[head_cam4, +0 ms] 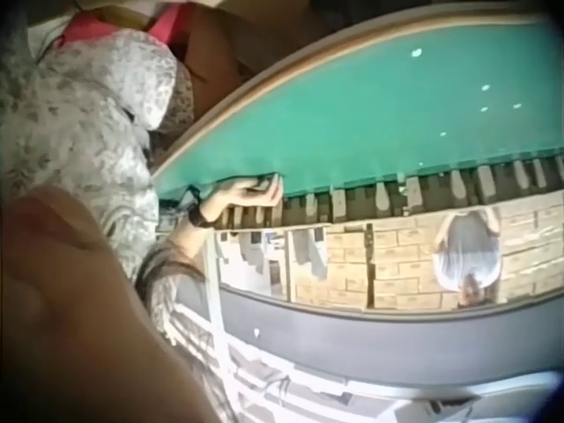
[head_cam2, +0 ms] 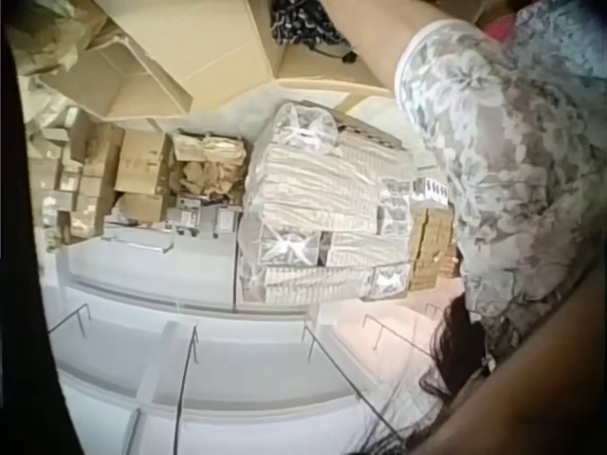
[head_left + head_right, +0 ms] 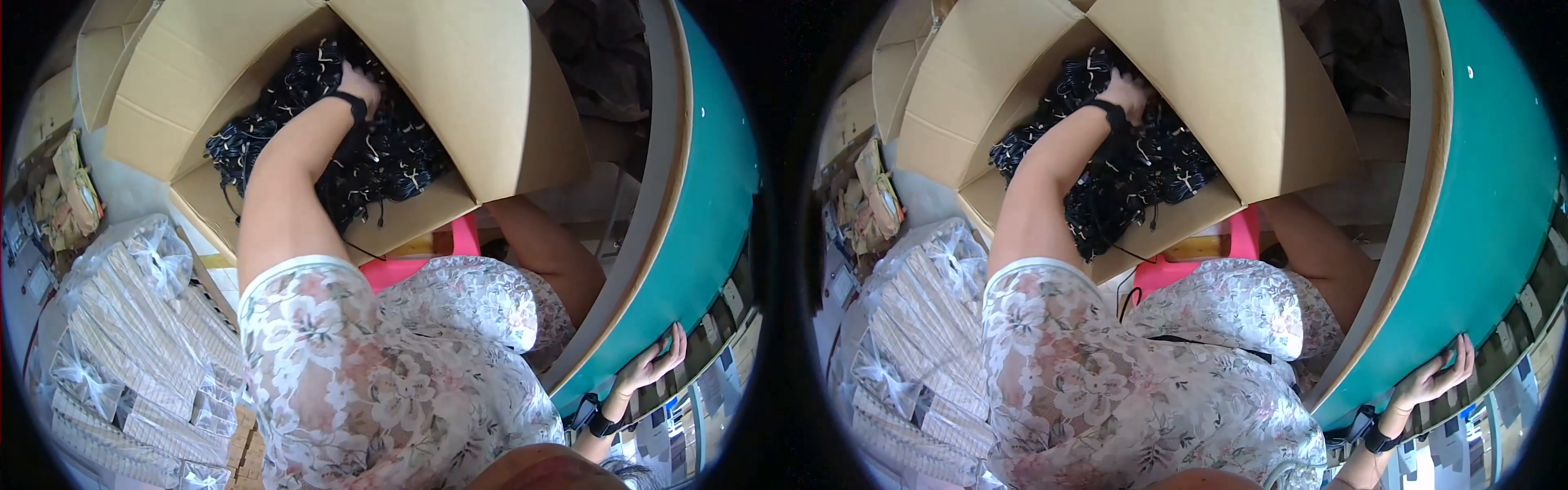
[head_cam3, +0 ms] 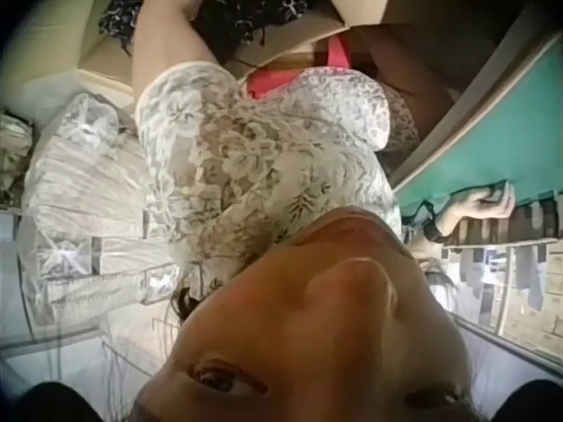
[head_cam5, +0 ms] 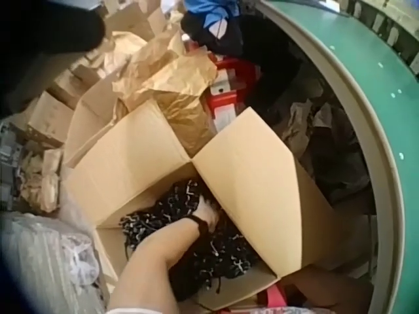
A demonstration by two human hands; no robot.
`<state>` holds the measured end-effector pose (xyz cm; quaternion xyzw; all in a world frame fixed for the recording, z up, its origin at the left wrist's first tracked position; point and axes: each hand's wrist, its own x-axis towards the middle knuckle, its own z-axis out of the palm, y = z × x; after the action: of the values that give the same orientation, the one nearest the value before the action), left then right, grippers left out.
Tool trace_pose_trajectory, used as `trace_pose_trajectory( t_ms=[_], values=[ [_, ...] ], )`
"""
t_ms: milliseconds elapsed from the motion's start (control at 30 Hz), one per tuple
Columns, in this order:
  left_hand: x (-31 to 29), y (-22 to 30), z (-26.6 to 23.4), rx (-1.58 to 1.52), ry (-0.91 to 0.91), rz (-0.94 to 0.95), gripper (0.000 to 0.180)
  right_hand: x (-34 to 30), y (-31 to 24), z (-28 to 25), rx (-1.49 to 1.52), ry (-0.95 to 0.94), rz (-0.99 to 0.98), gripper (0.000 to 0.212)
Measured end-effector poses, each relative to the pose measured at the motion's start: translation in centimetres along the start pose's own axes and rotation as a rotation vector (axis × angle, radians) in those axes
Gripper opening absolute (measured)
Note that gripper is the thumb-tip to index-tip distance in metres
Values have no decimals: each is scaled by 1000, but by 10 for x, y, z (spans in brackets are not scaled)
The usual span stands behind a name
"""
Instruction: The person gathers bundles of cables from a box, connects individual cables to plastic pads, and places the assembled units into trays on a conveyor belt.
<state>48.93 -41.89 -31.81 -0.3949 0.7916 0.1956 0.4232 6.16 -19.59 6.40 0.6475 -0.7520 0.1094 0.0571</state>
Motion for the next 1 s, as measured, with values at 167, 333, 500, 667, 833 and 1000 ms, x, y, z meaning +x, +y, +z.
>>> trace_pose_trajectory(
  t_ms=[167, 333, 500, 667, 833, 1000],
  values=[
    [2, 6, 27, 37, 21, -25, 75, 12, -5, 6, -23, 1, -47, 38],
    [67, 5, 68, -105, 208, -61, 69, 13, -8, 10, -68, 2, -80, 36],
    [-35, 3, 38, -93, 244, 6, 58, 14, -4, 18, -5, 48, -86, 38],
    [-98, 21, 60, -263, 458, -71, 50, 18, 5, 27, 22, 79, -157, 40],
    [-144, 24, 73, -526, 638, -159, 56, 22, 17, 31, 12, 107, -212, 42],
    [-210, 34, 60, -925, 786, -461, 56, 29, 27, 38, 62, 112, -191, 44]
  ],
)
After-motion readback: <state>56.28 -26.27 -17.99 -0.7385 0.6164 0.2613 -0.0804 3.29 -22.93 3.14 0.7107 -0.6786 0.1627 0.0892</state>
